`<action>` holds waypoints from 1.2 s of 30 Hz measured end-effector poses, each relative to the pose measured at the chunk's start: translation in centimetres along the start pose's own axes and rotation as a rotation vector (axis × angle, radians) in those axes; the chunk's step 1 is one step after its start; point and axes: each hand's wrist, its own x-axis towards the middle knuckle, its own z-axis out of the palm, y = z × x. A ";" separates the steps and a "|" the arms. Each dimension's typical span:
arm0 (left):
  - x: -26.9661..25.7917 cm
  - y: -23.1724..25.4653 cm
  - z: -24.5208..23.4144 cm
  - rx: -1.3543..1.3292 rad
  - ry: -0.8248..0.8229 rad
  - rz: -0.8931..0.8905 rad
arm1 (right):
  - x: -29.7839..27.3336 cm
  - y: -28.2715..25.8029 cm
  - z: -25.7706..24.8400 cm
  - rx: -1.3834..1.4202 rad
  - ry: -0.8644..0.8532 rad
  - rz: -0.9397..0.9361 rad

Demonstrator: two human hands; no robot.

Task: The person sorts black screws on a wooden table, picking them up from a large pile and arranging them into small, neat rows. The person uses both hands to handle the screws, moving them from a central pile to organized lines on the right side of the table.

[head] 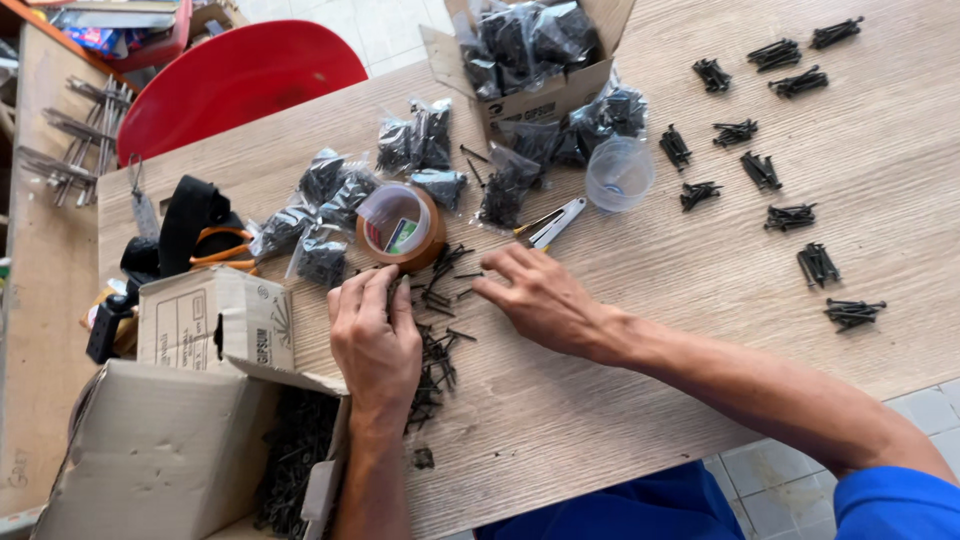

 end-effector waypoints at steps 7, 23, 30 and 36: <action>-0.7 -0.9 0.0 0.035 -0.012 -0.105 | 3.0 -1.9 1.2 0.012 -0.107 -0.076; -5.7 0.8 3.3 0.576 -0.508 -0.375 | -3.6 -0.1 0.8 0.054 0.004 -0.008; -5.5 3.0 2.2 0.023 -0.446 -0.092 | -3.5 -1.4 2.5 0.260 -0.012 0.052; -5.0 3.3 4.6 -0.050 -0.529 0.216 | -2.6 -4.1 -1.2 0.163 -0.117 0.075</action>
